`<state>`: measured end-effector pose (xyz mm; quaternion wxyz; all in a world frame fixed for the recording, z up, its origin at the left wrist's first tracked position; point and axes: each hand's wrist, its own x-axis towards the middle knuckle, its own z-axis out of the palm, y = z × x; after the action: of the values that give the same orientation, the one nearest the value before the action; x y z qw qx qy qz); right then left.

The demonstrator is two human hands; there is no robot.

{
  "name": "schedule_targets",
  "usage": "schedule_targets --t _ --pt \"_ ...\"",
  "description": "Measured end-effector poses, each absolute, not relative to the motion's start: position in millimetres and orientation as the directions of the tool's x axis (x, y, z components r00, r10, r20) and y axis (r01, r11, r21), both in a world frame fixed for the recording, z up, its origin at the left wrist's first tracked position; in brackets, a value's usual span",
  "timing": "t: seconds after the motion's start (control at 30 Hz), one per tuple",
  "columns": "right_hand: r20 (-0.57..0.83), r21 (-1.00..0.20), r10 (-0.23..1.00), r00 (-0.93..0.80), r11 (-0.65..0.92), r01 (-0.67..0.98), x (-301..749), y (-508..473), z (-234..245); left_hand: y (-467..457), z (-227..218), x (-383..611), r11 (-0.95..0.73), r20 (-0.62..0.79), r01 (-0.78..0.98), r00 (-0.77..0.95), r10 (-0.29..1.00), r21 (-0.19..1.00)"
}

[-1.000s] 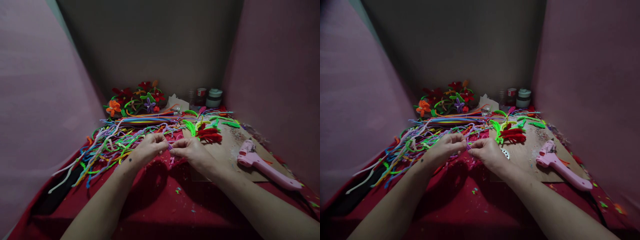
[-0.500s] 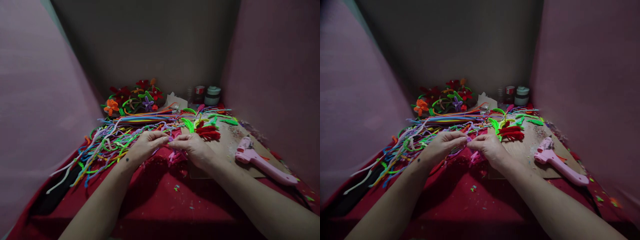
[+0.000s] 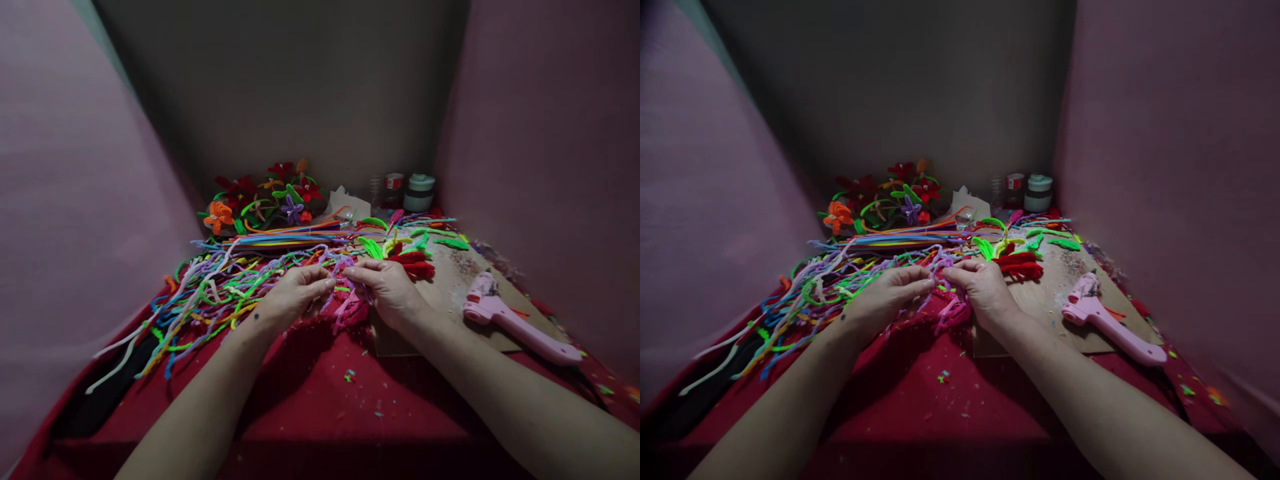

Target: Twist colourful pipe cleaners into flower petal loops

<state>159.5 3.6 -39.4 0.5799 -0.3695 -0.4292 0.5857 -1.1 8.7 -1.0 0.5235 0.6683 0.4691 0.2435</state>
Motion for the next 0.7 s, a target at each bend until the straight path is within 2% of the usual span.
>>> schedule_targets --t 0.2,0.3,0.43,0.53,0.7 --pt "0.103 -0.964 0.995 0.013 0.103 -0.245 158.9 3.8 -40.9 13.0 -6.2 -4.9 0.149 -0.236 0.214 0.473 0.849 0.965" --pt "0.126 -0.976 0.992 0.020 0.128 -0.175 159.1 3.8 -41.6 10.5 -4.0 -4.0 0.168 -0.212 0.137 0.440 0.872 0.976" --pt "0.141 -0.979 0.990 0.004 0.141 -0.145 158.1 3.4 -42.3 4.3 -1.1 3.4 0.042 -0.059 0.060 0.336 0.940 0.997" --pt "0.130 -0.985 0.992 0.005 0.130 -0.111 156.6 2.4 -42.0 1.5 -3.2 9.3 -0.084 0.060 0.064 0.302 0.951 0.994" --pt "0.087 -0.989 0.996 0.007 0.087 -0.120 153.8 -0.1 -40.8 -1.3 -8.2 14.6 -0.189 0.153 0.110 0.274 0.949 0.976"
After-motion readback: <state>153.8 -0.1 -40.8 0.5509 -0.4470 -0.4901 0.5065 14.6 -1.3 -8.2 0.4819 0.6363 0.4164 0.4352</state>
